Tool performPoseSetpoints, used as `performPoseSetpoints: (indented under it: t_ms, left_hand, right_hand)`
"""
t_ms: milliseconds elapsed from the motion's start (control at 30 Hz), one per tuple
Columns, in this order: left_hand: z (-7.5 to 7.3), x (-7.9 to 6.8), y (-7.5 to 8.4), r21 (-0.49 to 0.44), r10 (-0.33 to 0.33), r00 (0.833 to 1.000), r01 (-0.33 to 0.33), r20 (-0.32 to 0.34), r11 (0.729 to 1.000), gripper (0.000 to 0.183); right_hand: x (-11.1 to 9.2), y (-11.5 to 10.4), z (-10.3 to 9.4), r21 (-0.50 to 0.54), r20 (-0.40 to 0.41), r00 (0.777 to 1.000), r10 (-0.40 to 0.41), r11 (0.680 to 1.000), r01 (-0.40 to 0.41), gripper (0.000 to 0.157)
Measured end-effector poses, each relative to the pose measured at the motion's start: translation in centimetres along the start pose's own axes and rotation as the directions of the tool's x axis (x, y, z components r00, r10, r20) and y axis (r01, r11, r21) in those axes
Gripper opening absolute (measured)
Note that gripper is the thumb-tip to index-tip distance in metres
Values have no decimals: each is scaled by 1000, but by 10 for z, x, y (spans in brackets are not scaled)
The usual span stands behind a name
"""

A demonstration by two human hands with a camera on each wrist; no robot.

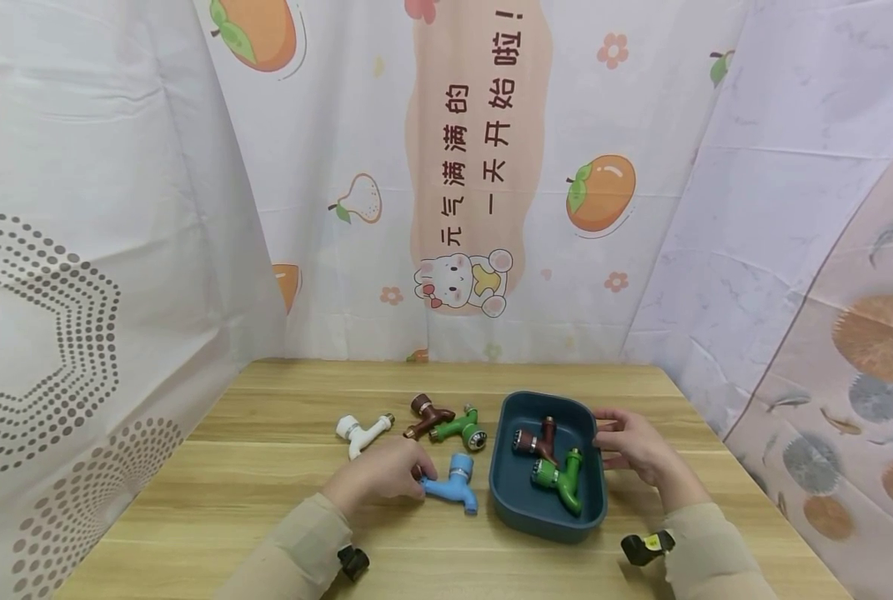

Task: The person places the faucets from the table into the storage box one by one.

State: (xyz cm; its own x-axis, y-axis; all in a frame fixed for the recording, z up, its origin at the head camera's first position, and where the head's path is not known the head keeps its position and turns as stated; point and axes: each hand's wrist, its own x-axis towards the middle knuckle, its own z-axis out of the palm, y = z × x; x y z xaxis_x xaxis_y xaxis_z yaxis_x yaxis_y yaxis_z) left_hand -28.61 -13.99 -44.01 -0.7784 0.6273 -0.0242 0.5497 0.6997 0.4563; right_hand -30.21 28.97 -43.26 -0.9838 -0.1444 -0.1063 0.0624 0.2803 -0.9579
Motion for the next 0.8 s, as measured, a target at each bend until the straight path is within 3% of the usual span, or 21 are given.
performPoseSetpoints:
  t_ms: [300, 533, 800]
  left_hand:
    - [-3, 0, -5, -2, 39, 999, -39, -6, 999, 24]
    - [-8, -2, -5, -31, 76, 996, -78, -47, 997, 24]
    - [-11, -3, -9, -34, 39, 992, -44, -120, 998, 25]
  right_hand:
    - [1, 2, 0, 5, 7, 1000, 1, 1000, -1, 63]
    - [0, 0, 0, 1, -1, 1000, 1, 1000, -1, 64]
    - [0, 0, 1, 2, 1, 1000, 0, 1000, 0, 63]
